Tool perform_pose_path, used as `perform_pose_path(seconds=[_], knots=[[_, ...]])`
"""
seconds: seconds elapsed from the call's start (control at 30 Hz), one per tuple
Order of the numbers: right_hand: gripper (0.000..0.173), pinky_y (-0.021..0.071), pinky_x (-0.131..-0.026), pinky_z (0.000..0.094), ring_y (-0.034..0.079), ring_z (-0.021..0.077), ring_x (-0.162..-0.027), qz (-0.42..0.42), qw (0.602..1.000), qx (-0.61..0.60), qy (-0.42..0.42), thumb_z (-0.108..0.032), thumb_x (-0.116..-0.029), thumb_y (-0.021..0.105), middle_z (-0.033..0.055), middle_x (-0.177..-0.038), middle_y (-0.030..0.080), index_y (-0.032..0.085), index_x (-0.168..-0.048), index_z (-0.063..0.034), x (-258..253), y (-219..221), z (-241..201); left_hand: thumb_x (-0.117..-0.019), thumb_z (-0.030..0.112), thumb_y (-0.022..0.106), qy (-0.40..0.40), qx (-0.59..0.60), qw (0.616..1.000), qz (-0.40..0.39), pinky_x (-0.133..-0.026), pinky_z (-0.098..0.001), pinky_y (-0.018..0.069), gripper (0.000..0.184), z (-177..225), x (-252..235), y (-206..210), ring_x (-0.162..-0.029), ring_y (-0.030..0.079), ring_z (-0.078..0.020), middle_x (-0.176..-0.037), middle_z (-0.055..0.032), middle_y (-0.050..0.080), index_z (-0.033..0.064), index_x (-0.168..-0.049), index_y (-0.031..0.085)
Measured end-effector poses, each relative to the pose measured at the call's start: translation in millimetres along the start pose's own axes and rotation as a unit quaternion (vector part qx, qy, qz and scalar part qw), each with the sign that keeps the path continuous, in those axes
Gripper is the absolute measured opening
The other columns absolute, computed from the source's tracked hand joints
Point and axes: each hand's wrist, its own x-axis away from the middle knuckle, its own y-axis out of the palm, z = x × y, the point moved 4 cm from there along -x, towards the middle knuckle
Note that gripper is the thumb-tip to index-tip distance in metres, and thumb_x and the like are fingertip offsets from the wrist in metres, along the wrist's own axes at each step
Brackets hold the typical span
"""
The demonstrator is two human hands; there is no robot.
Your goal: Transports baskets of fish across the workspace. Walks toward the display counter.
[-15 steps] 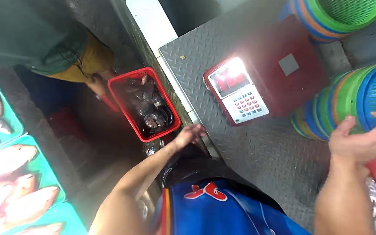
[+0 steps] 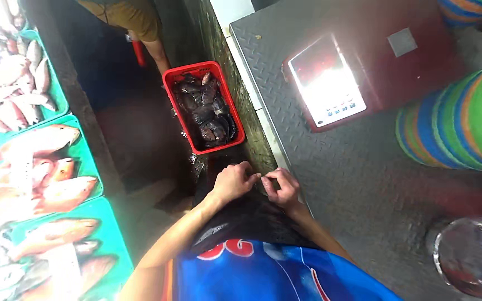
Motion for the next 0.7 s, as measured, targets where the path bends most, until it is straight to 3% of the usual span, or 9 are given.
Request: perform_pose_path(seconds=[0.2,0.27,0.33,0.4,0.5,0.6,0.7], knots=[[0.027,0.0594,-0.067,0.0318,0.069,0.0128,-0.074,-0.049,0.992,0.019,0.116,-0.026,-0.1024,0.058,0.0057,-0.081,0.071,0.071,-0.092,-0.0052,-3.7,49.3,5.5,-0.0987,0.058,0.056,0.000,0.039,0.999,0.006,-0.078,-0.0518,0.0574,0.049,-36.6,10.8,-32.5,-0.081,0.068,-0.0222,-0.087,-0.0054,0.070,0.0147,-0.115,0.070],[0.033,0.0580,-0.061,0.0353,0.067,0.0142,-0.067,-0.073,0.984,0.046,0.153,-0.032,-0.1047,0.054,0.0052,-0.074,0.068,0.070,-0.090,-0.0058,-6.7,78.6,22.4,-0.0989,0.057,0.056,-0.014,0.038,0.999,0.017,-0.078,-0.0514,0.0573,0.049,-64.6,12.0,-52.6,-0.082,0.069,-0.0220,-0.087,-0.0057,0.070,0.0133,-0.114,0.071],[0.041,0.0570,-0.063,0.0412,0.067,0.0193,-0.066,-0.117,0.965,0.076,0.224,-0.038,-0.1066,0.049,0.0077,-0.072,0.066,0.069,-0.092,-0.0047,-4.3,113.0,47.3,-0.0990,0.057,0.056,-0.032,0.034,0.998,0.042,-0.081,-0.0507,0.0580,0.049,-101.3,10.4,-79.0,-0.084,0.070,-0.0210,-0.090,-0.0055,0.072,0.0126,-0.114,0.071],[0.046,0.0564,-0.069,0.0472,0.068,0.0252,-0.071,-0.149,0.935,0.098,0.307,-0.040,-0.1071,0.045,0.0120,-0.074,0.065,0.067,-0.093,-0.0029,0.3,145.6,77.8,-0.0988,0.053,0.058,-0.047,0.050,0.996,0.065,-0.082,-0.0482,0.0588,0.046,-140.6,1.8,-110.9,-0.085,0.071,-0.0189,-0.092,-0.0053,0.073,0.0110,-0.113,0.071],[0.051,0.0547,-0.089,0.0533,0.070,0.0330,-0.095,-0.182,0.864,0.090,0.462,-0.041,-0.1099,0.040,0.0209,-0.096,0.070,0.068,-0.107,0.0017,11.6,184.7,114.2,-0.0988,0.046,0.062,-0.046,0.082,0.992,0.078,-0.077,-0.0422,0.0590,0.042,-198.8,-30.2,-165.3,-0.078,0.069,-0.0162,-0.088,-0.0053,0.072,0.0064,-0.110,0.070],[0.055,0.0537,-0.098,0.0546,0.070,0.0346,-0.105,-0.099,0.779,0.054,0.617,-0.042,-0.1111,0.038,0.0230,-0.109,0.072,0.070,-0.118,0.0021,37.9,213.0,136.5,-0.0988,0.044,0.063,-0.048,0.029,0.997,0.059,-0.089,-0.0462,0.0587,0.044,-236.6,-81.5,-220.6,-0.093,0.072,-0.0200,-0.099,-0.0093,0.074,0.0048,-0.118,0.068],[0.055,0.0565,-0.093,0.0535,0.072,0.0329,-0.099,0.000,0.710,0.043,0.702,-0.043,-0.1111,0.037,0.0197,-0.105,0.073,0.071,-0.118,-0.0007,50.7,229.3,138.8,-0.1003,0.044,0.061,-0.064,-0.090,0.994,0.018,-0.096,-0.0582,0.0540,0.045,-257.2,-135.5,-265.9,-0.106,0.070,-0.0320,-0.110,-0.0165,0.073,0.0055,-0.123,0.068]])
